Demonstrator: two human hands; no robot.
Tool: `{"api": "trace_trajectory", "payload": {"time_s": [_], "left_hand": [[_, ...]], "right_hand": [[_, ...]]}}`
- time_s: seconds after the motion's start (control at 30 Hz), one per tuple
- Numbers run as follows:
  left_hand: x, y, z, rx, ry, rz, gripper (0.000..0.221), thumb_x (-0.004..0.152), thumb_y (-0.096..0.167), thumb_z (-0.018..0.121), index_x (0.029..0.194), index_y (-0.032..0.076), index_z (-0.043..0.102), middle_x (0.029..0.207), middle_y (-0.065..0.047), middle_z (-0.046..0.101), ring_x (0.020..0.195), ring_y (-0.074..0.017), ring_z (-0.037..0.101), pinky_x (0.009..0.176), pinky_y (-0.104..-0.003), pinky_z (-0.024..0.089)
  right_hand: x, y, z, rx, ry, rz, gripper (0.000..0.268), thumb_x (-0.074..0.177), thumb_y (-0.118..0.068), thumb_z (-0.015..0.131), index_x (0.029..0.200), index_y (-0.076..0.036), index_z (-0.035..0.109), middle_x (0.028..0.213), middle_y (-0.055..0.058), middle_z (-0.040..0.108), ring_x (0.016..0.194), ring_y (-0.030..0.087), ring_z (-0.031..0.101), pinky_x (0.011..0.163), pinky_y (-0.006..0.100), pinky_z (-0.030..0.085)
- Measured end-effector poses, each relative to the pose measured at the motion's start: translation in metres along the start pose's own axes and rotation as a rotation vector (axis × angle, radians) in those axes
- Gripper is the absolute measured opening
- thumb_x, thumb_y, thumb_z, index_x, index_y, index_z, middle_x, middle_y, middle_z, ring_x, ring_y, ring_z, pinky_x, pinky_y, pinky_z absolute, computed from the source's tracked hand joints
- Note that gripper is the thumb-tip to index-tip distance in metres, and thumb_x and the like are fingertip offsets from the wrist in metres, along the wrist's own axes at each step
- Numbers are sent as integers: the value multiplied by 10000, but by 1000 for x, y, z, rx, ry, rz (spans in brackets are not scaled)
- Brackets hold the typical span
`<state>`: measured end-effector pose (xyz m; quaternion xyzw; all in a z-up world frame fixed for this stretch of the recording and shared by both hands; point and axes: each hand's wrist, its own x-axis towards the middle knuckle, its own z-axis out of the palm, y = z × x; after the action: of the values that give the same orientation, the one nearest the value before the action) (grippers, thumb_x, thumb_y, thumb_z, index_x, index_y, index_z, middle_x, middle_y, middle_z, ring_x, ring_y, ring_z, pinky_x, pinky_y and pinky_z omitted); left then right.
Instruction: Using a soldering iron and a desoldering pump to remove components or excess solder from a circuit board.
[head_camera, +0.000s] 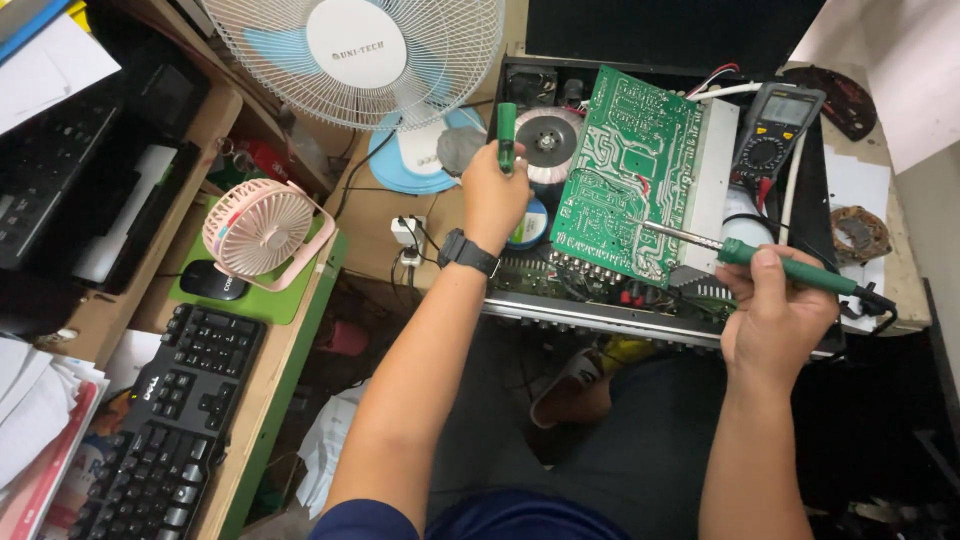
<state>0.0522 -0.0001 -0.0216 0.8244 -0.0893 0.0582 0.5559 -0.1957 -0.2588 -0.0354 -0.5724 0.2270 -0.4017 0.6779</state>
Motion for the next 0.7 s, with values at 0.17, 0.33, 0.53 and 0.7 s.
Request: {"api": "trace_trajectory", "payload": {"time_s": [0.17,0.33,0.53,0.7], "left_hand": [[-9,6,-6,-95,161,258,132,1118,199,695,1201,170,793,1288,-56,789,1163,-267,766,850,-386,631],[-35,51,-24,-524,-25,142,215,1168,312,659,1290,150,728,858,-48,807,729,-141,789,643,-305,729],[-45,45,-3,-828,-204,209,238,1152,161,621,1356,128,501,1016,-31,565,716,-126,571,662,-312,552],[-55,64,3,-774,-284,314,325,1294,364,516,1525,140,473,1008,-96,704,909,-169,765,838,-312,645]], "right_hand": [[-2,-4,3,19,6,2,147,1168,-195,801,1226,-82,727,1028,104,762,824,232,824,835,335,798],[2,9,-1,44,44,9,136,1158,-191,803,1209,-95,722,983,101,758,815,225,818,808,338,779],[5,15,-1,32,93,26,119,1118,-176,793,1176,-96,727,940,131,757,745,236,807,737,336,762],[7,21,-3,82,-2,-110,100,1153,-55,792,1183,19,732,959,161,748,825,350,871,745,475,804]]}}
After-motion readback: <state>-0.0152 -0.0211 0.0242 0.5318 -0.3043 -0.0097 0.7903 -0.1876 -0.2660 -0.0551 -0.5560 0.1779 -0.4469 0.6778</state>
